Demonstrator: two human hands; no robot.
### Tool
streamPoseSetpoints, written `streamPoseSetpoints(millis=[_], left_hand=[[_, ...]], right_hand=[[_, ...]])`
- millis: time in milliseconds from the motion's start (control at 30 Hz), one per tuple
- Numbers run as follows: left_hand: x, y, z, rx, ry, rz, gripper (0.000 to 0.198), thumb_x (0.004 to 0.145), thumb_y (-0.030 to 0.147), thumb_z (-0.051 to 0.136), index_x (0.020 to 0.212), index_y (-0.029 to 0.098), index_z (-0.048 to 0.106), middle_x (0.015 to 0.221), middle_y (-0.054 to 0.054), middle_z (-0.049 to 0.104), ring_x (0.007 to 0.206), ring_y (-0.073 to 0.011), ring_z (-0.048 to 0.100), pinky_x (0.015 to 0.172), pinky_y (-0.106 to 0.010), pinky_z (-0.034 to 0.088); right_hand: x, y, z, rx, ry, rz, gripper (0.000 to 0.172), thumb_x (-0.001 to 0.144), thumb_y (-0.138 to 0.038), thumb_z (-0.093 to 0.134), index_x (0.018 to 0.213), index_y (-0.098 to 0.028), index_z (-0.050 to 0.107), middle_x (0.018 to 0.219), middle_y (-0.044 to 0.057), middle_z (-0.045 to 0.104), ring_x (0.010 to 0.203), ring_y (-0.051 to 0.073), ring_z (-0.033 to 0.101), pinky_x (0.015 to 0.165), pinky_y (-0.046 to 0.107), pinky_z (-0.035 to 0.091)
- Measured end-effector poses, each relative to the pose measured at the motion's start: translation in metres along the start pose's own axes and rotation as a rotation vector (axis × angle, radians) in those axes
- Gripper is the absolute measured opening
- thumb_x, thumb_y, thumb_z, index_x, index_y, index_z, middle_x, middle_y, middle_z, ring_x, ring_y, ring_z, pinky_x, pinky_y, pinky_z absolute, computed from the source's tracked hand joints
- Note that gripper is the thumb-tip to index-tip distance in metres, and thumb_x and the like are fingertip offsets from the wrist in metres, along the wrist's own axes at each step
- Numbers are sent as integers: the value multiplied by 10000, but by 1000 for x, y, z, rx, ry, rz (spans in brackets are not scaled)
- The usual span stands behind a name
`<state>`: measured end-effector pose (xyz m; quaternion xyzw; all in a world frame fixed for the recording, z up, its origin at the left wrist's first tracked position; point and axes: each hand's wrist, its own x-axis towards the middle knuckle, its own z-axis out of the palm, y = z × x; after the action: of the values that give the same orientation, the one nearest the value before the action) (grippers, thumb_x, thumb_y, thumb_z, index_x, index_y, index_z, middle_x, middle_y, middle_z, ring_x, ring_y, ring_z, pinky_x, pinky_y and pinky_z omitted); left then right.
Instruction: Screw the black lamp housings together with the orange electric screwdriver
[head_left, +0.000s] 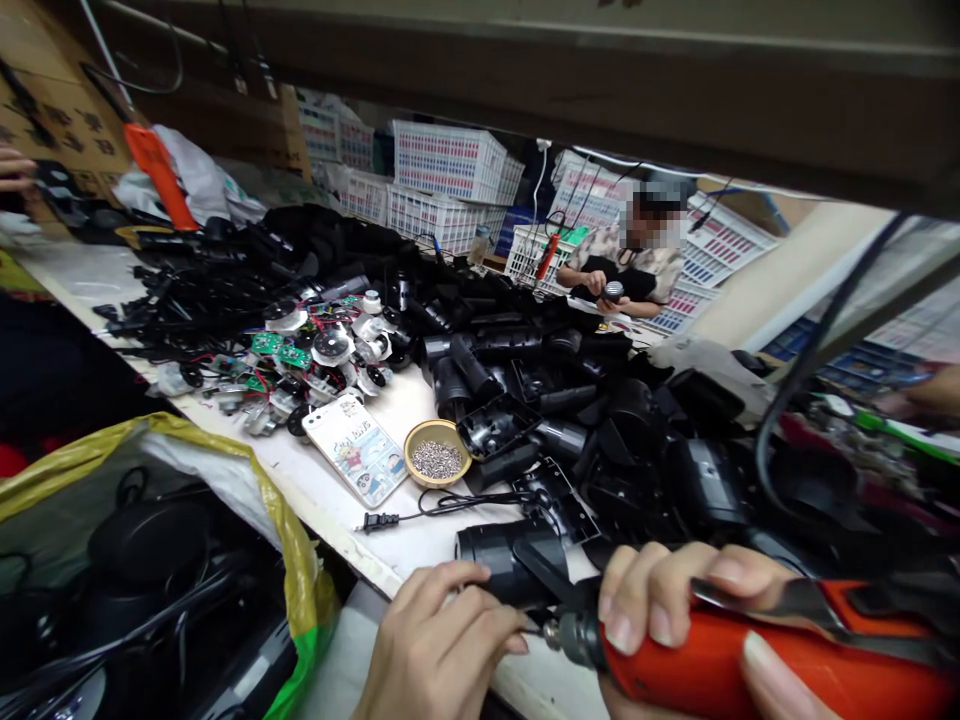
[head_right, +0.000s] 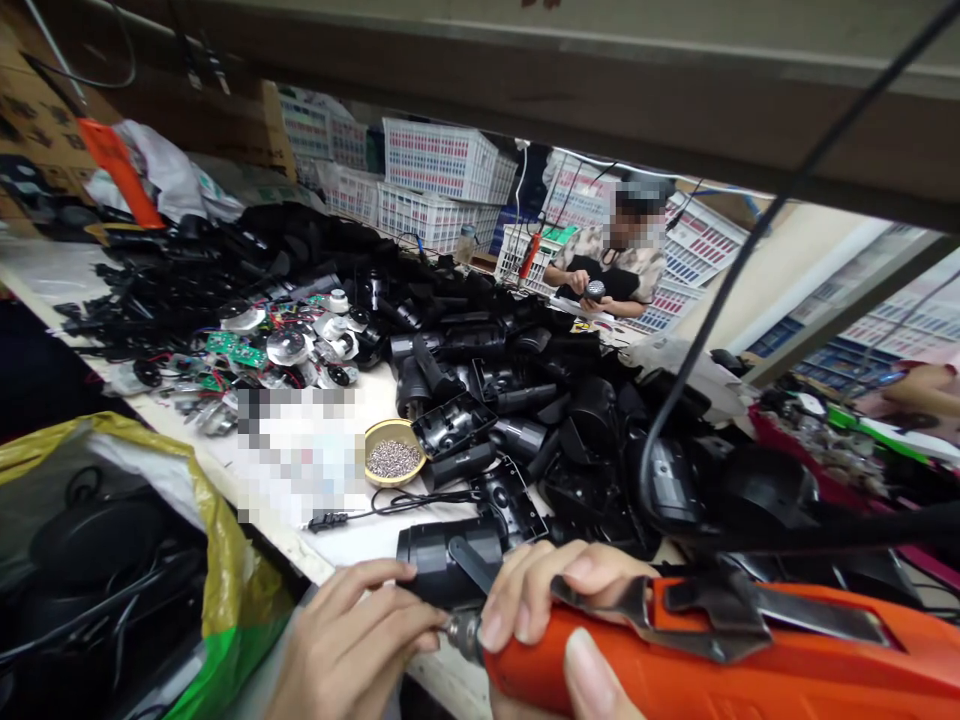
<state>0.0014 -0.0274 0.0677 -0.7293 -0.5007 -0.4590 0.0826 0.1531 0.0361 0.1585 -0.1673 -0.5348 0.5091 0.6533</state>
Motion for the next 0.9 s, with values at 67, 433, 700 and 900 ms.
streamPoseSetpoints(millis=[67, 433, 700, 900], left_hand=[[2, -2, 5, 113, -21, -34, 389, 1047, 421, 549, 1324, 154, 606, 1106, -68, 792, 1144, -259, 679, 949, -376, 516], [-5, -20, 37, 32, -221, -146, 743, 839, 419, 830, 1445, 190, 464, 1324, -143, 678, 1156, -333, 657, 927, -509, 607], [-3, -19, 38, 20, -198, -153, 809, 760, 402, 899, 1419, 186, 481, 1306, -152, 686, 1135, -347, 664, 915, -512, 609], [-3, -20, 38, -6, -184, -149, 848, 707, 336, 944, 1398, 178, 478, 1289, -161, 683, 1127, -352, 660, 898, -532, 614]], right_hand=[[6, 2, 0, -10, 75, -16, 146, 833, -283, 643, 963, -232, 687, 606, -8, 591, 503, 166, 573, 514, 300, 497], [49, 26, 21, -81, 454, -63, 138, 654, -237, 674, 769, -167, 644, 513, -42, 524, 403, 126, 499, 395, 226, 412], [46, 35, 22, -108, 378, -60, 139, 720, -241, 686, 826, -163, 640, 537, -40, 541, 403, 133, 514, 413, 229, 409], [46, 34, 24, -106, 379, -40, 141, 709, -245, 688, 816, -167, 638, 531, -41, 540, 398, 134, 517, 415, 228, 409]])
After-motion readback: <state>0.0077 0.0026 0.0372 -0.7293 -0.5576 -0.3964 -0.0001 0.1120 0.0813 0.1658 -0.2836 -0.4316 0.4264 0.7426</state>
